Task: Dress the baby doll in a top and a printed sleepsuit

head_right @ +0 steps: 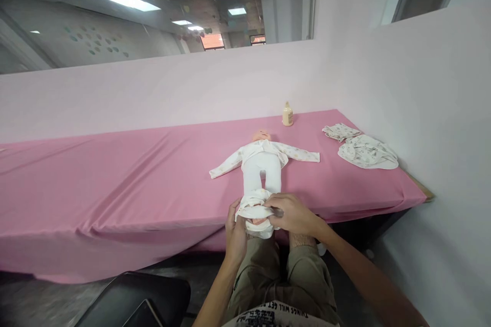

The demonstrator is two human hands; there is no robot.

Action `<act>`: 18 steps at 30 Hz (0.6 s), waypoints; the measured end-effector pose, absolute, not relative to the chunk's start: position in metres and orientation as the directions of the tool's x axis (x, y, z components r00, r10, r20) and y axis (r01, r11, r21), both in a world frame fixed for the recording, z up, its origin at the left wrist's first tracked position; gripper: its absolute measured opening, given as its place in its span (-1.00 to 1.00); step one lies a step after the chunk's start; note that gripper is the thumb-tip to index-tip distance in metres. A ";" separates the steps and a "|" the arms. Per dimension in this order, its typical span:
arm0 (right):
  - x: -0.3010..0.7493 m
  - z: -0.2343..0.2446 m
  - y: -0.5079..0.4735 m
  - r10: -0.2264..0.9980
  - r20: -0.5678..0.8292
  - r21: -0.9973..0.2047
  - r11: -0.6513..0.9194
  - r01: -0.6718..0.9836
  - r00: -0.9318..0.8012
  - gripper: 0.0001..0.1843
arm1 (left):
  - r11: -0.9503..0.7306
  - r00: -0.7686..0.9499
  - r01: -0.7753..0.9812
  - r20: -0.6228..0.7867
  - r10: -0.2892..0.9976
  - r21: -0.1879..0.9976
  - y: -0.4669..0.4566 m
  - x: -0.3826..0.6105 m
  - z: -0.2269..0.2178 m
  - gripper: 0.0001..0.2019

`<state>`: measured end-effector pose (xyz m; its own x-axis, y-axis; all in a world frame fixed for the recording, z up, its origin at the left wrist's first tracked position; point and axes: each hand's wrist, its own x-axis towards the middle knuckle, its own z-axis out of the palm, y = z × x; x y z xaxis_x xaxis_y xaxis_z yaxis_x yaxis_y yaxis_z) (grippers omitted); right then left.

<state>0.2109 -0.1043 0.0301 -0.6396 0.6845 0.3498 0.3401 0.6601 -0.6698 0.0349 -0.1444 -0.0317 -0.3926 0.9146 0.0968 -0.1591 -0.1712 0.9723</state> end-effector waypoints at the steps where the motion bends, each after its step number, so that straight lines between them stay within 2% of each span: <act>1: 0.209 0.029 -0.101 0.690 0.347 -0.676 0.654 0.340 -0.635 -0.71 | -0.167 -0.388 -0.145 0.099 0.916 0.975 -0.144 0.034 -0.031 -0.58; 3: 0.203 0.023 -0.097 0.701 0.380 -0.641 0.670 0.374 -0.604 -0.73 | -0.155 -0.375 -0.119 0.101 0.922 0.981 -0.143 0.032 -0.028 -0.60; 6: 0.192 0.010 -0.093 0.665 0.467 -0.505 0.742 0.442 -0.583 -0.71 | -0.152 -0.338 -0.082 0.116 0.934 0.985 -0.145 0.027 -0.025 -0.58; 9: 0.185 0.001 -0.092 0.634 0.517 -0.390 0.773 0.500 -0.575 -0.69 | -0.150 -0.237 -0.060 0.132 0.963 0.987 -0.148 0.023 -0.026 -0.41; 12: 0.185 -0.003 -0.092 0.640 0.529 -0.346 0.762 0.547 -0.557 -0.63 | -0.151 -0.140 -0.012 0.148 0.979 0.988 -0.148 0.019 -0.035 -0.24; 14: 0.188 -0.003 -0.090 0.663 0.502 -0.392 0.747 0.537 -0.555 -0.55 | -0.197 -0.118 0.046 0.201 0.973 0.979 -0.145 0.015 -0.042 -0.21; 18: 0.200 0.003 -0.075 0.723 0.332 -0.642 0.644 0.416 -0.606 -0.35 | -0.293 -0.060 0.201 0.310 0.949 0.935 -0.134 0.001 -0.052 -0.22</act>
<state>0.1995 -0.0748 0.0033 -0.6062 0.7228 0.3320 0.4163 0.6439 -0.6419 0.0008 -0.1343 -0.0518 -0.0605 0.9487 0.3102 0.2013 -0.2928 0.9347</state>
